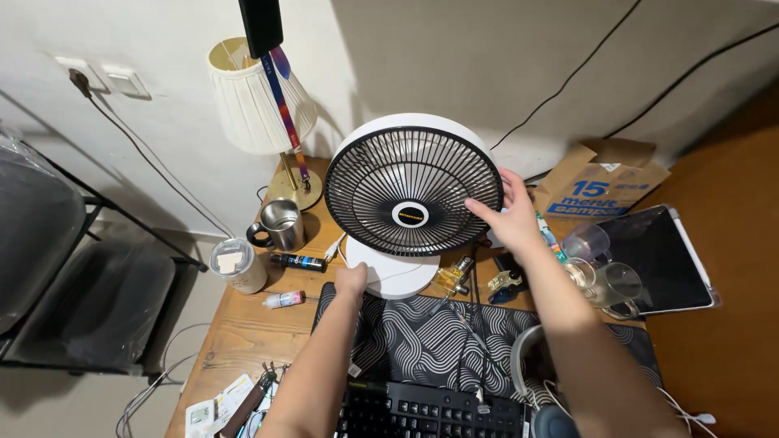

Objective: Tidying and organizing a computer desk by moving a monitor, fan, and various small objects.

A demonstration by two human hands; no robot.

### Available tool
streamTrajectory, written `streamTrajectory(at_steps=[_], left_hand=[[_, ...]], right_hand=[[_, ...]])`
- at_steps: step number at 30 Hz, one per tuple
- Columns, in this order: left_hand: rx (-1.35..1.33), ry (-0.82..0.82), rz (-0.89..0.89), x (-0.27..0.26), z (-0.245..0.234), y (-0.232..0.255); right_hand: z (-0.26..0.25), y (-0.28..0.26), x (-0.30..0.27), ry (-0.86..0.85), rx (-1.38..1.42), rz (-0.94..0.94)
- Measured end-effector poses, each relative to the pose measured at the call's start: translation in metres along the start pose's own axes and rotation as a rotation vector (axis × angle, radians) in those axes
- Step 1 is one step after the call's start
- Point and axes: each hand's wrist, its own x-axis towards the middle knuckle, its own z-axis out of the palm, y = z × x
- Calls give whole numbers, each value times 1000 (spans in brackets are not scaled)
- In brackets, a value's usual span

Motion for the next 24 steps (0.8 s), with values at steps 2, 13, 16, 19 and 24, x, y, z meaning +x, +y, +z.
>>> streamTrajectory(at_steps=[2,13,16,19,24], left_hand=[[-39,14,-14,3,2,8],[-291,-172,-159,72,23,-57],[-265,-227,-110,52,12,-49],[-298,-235,-106,31,-1,-39],[-276,-248,-43,34,-3,-45]], right_hand=[[0,-10,9,-185,151,-15],[3,6,3,-139,295,-69],[3,-7,-3,-83,451,4],[-1,10,-5,-75,516,-55],[-10,3,-13,-73,576,-126]])
